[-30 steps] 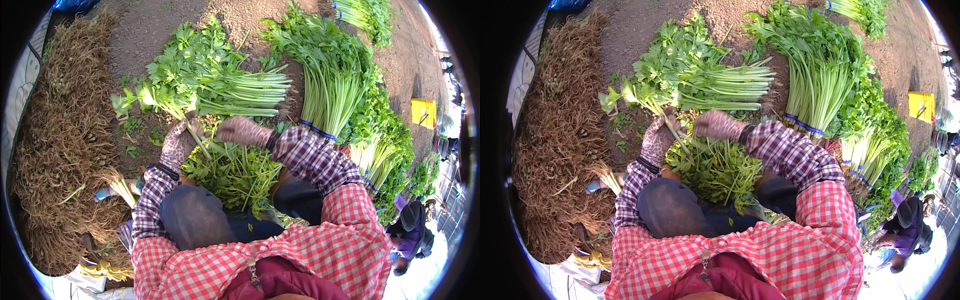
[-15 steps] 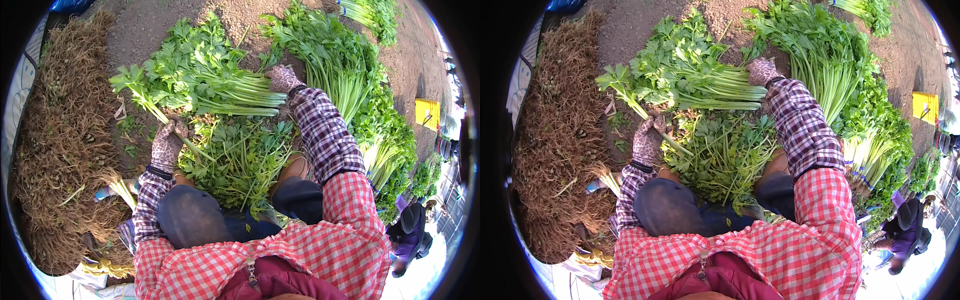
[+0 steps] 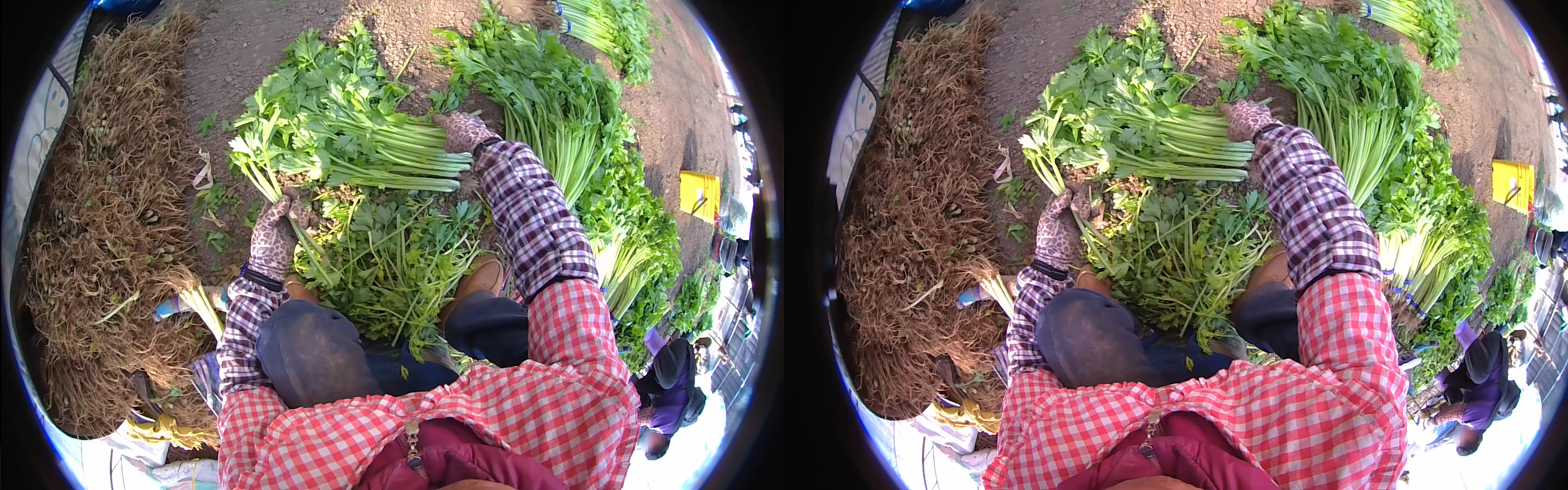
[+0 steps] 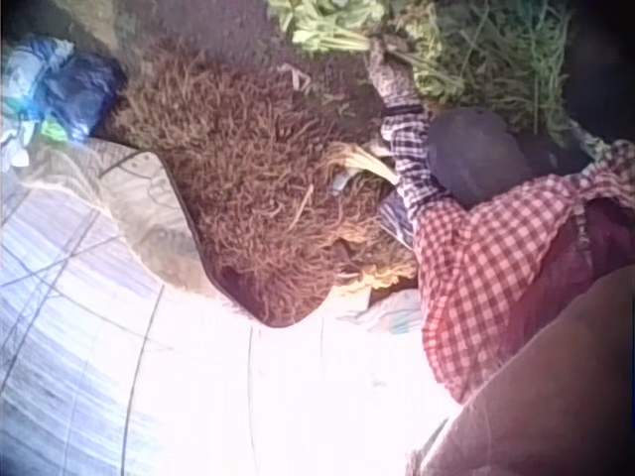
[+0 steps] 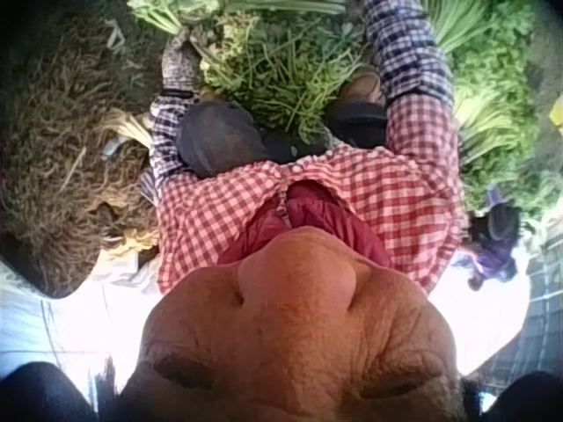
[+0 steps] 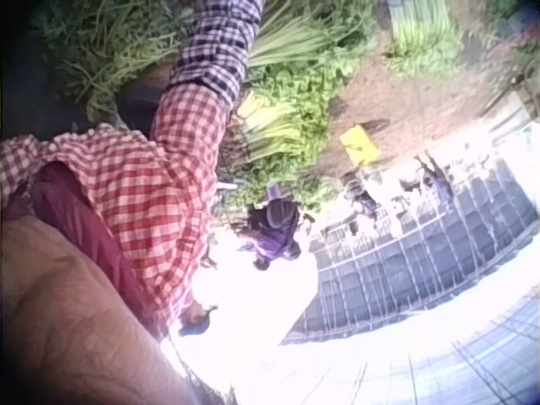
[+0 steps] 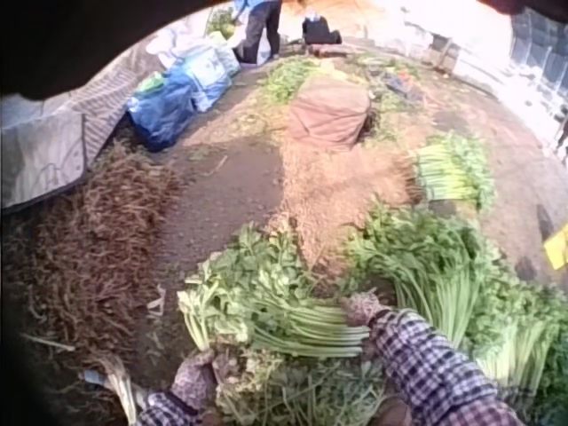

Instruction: The person sits on the ground and bundles celery stalks. They gather stalks, align them, and tie them with rubber bands, then place the finished bundles on the ground.

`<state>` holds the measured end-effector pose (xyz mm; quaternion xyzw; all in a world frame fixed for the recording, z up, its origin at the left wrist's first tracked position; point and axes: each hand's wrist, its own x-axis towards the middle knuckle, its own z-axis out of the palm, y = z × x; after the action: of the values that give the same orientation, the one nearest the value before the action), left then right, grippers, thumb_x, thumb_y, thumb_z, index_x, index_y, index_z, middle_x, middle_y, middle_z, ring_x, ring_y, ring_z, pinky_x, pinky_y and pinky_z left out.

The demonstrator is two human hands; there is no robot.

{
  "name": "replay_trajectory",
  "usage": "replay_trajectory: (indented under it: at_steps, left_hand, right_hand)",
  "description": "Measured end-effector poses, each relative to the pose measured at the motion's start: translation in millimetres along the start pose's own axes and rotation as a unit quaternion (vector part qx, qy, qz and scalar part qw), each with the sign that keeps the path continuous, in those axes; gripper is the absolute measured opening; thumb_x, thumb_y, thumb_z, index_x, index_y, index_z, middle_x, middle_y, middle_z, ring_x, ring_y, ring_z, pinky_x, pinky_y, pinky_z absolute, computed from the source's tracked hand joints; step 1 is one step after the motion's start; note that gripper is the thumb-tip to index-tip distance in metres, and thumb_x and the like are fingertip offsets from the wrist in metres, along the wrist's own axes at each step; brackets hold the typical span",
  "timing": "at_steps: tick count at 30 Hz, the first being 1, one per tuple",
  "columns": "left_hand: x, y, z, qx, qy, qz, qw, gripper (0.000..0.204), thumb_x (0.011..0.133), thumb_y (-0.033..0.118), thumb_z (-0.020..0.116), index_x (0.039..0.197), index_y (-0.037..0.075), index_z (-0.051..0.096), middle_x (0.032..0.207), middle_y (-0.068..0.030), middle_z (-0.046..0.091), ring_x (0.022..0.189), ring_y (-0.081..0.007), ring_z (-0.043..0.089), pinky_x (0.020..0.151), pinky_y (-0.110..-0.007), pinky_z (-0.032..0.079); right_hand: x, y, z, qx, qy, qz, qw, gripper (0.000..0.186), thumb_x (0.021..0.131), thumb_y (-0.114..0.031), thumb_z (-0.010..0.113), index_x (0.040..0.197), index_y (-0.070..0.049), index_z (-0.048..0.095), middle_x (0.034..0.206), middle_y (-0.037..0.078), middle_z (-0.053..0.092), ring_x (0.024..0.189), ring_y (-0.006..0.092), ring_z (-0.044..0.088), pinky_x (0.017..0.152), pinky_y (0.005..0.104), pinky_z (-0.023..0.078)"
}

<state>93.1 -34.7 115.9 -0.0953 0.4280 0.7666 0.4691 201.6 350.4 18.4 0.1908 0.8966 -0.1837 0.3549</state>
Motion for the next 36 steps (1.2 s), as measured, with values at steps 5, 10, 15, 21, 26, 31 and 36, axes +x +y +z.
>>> replay_trajectory:
  at_steps: [5,10,15,21,26,31,36]
  left_hand:
    - [-4,-1,-4,0.014,0.035,-0.007,0.999,0.019,0.098,0.013,0.056,0.115,0.004,0.057,0.077,-0.0029,0.054,0.073,-0.0199,0.054,0.084,-0.042,0.054]
    - [0,-3,-13,0.016,0.040,-0.007,0.999,0.020,0.098,0.013,0.056,0.115,0.003,0.057,0.078,-0.0028,0.055,0.072,-0.0191,0.056,0.083,-0.042,0.055]
    - [2,-5,-18,0.018,0.052,-0.005,0.998,0.020,0.098,0.014,0.055,0.114,0.002,0.057,0.077,-0.0028,0.054,0.072,-0.0192,0.055,0.082,-0.042,0.054]
    - [-1,-4,-18,0.023,0.065,0.008,0.998,0.022,0.097,0.015,0.057,0.115,0.002,0.057,0.077,-0.0035,0.055,0.071,-0.0204,0.056,0.082,-0.045,0.056]
    - [-6,-2,-15,-0.017,0.018,-0.001,1.000,0.022,0.097,0.015,0.057,0.116,0.003,0.056,0.076,-0.0036,0.054,0.071,-0.0204,0.056,0.083,-0.045,0.056]
    - [1,-1,-15,-0.038,-0.029,0.003,0.999,0.021,0.099,0.016,0.054,0.116,0.003,0.056,0.077,-0.0036,0.054,0.073,-0.0199,0.056,0.083,-0.045,0.056]
    - [3,-3,-19,-0.014,0.013,-0.018,1.000,0.021,0.100,0.017,0.054,0.115,0.004,0.057,0.075,-0.0032,0.056,0.073,-0.0200,0.057,0.085,-0.046,0.056]
  right_hand:
    - [11,-15,0,-0.078,-0.034,0.000,0.996,0.070,0.080,-0.020,0.067,0.147,-0.023,0.047,0.137,0.020,0.053,0.130,0.0376,0.050,0.107,0.0524,0.043]
    - [6,-19,-2,-0.082,-0.016,-0.034,0.996,0.071,0.073,-0.017,0.073,0.141,-0.019,0.054,0.134,0.017,0.059,0.129,0.0358,0.053,0.112,0.0622,0.030]
    - [2,-12,-12,0.031,-0.056,-0.055,0.996,0.071,0.064,-0.017,0.078,0.133,-0.013,0.059,0.122,0.017,0.067,0.117,0.0349,0.062,0.105,0.0571,0.039]
    - [-5,-18,-5,-0.024,0.000,-0.038,0.999,0.062,0.066,-0.022,0.078,0.126,-0.017,0.066,0.119,0.013,0.069,0.117,0.0340,0.062,0.101,0.0583,0.041]
    - [-24,-16,-10,0.063,0.016,-0.069,0.995,0.053,0.070,-0.023,0.075,0.120,-0.009,0.067,0.114,0.018,0.069,0.110,0.0343,0.065,0.098,0.0452,0.048]
    - [-28,-5,-13,0.197,-0.008,-0.102,0.975,0.052,0.076,-0.026,0.074,0.121,-0.003,0.065,0.111,0.018,0.070,0.105,0.0300,0.067,0.093,0.0400,0.051]
    - [-25,-19,20,0.330,-0.102,-0.059,0.937,0.074,0.078,-0.038,0.079,0.137,0.000,0.056,0.131,0.020,0.062,0.122,0.0318,0.059,0.105,0.0398,0.044]
